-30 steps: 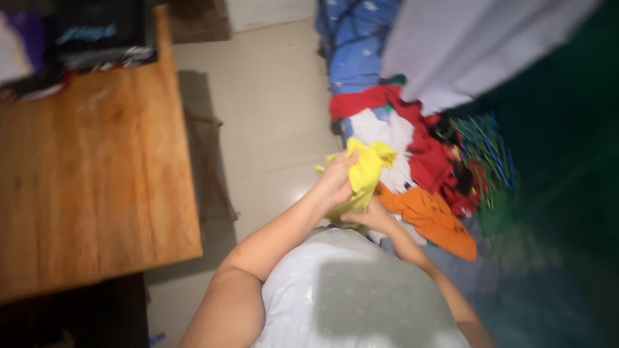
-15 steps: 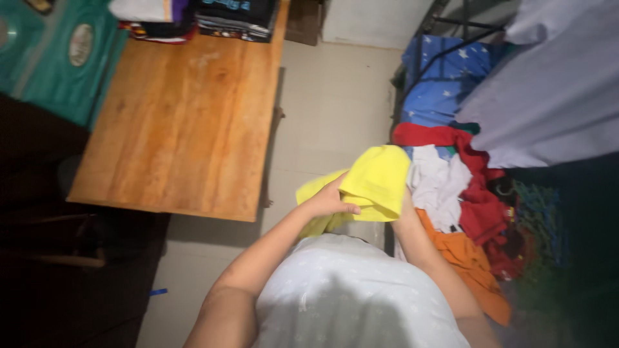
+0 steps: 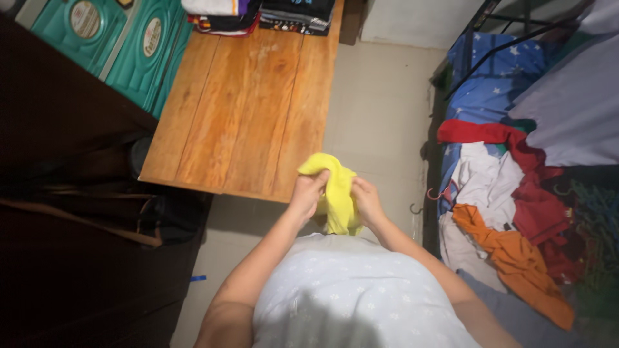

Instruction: The person folds a black t-shirt on a wooden table, smoothing it out and folding it into a compact rectangle before placing it on a stack. They then pick up another black t-shirt from a pile on the bed, unfold it, and fold it on the table. Finally, they pick up a yellow t-shirt from the bed and begin to unfold it.

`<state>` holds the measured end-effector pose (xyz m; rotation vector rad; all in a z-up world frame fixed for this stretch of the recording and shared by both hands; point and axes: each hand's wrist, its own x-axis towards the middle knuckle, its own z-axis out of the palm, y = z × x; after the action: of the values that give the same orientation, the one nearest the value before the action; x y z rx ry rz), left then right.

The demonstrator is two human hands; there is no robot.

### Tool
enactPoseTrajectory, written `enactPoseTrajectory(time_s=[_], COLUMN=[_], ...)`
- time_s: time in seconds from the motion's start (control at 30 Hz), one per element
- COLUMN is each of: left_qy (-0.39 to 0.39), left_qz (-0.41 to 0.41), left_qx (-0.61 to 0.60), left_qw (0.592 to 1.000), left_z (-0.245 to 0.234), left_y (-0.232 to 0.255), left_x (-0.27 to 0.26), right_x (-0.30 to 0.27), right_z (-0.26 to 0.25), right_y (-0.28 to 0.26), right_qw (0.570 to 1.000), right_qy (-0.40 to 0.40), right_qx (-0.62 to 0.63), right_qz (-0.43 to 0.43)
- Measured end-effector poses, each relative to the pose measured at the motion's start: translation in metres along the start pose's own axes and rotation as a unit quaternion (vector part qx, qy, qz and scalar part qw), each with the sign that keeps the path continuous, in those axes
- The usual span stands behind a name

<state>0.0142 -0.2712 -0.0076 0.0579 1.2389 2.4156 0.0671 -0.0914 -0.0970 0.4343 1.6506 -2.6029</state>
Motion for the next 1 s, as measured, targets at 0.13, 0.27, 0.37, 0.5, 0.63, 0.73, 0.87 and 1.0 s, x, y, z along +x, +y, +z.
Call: enactPoseTrajectory(time_s=[0.13,0.27,0.37,0.5,0.63,0.73,0.87,1.0], left_qy=[0.054,0.060,0.052,0.059,0.067,0.061,0.061,0.062], left_qz=[0.022,0.000,0.028,0.034,0.096,0.101,0.114,0.126], left_qx=[0.050,0.011,0.012,0.030,0.132,0.208,0.375,0.393], left_qw=[0.997,0.998,0.998,0.997,0.984,0.971,0.918,0.909], left_z=[-0.006,-0.025,-0.024,-0.022,-0.018,0.001,0.044,0.079], left_y=[-0.009,-0.010,-0.017,-0.029,-0.026,-0.018,-0.012,-0.021], left_x=[-0.013,-0.010,-0.010,-0.019,-0.015,-0.015,-0.018,-0.006], right_x=[-0.010,-0.037,-0.045,-0.037,-0.029,-0.025,-0.018,-0.021], right_z=[0.035,0.070,0.073,0.065,0.052,0.036,0.007,-0.026], right_y=[-0.006,-0.029,-0.032,-0.019,-0.020,-0.036,-0.062,-0.085], right_qw=[0.993,0.984,0.986,0.976,0.981,0.989,0.990,0.988], right_qy=[-0.117,-0.108,-0.100,-0.099,-0.076,-0.077,-0.062,-0.056], right_qx=[0.007,-0.121,-0.071,-0.119,-0.112,-0.044,-0.005,-0.040], right_qz=[-0.002,-0.074,-0.116,-0.154,-0.140,-0.120,-0.125,-0.138])
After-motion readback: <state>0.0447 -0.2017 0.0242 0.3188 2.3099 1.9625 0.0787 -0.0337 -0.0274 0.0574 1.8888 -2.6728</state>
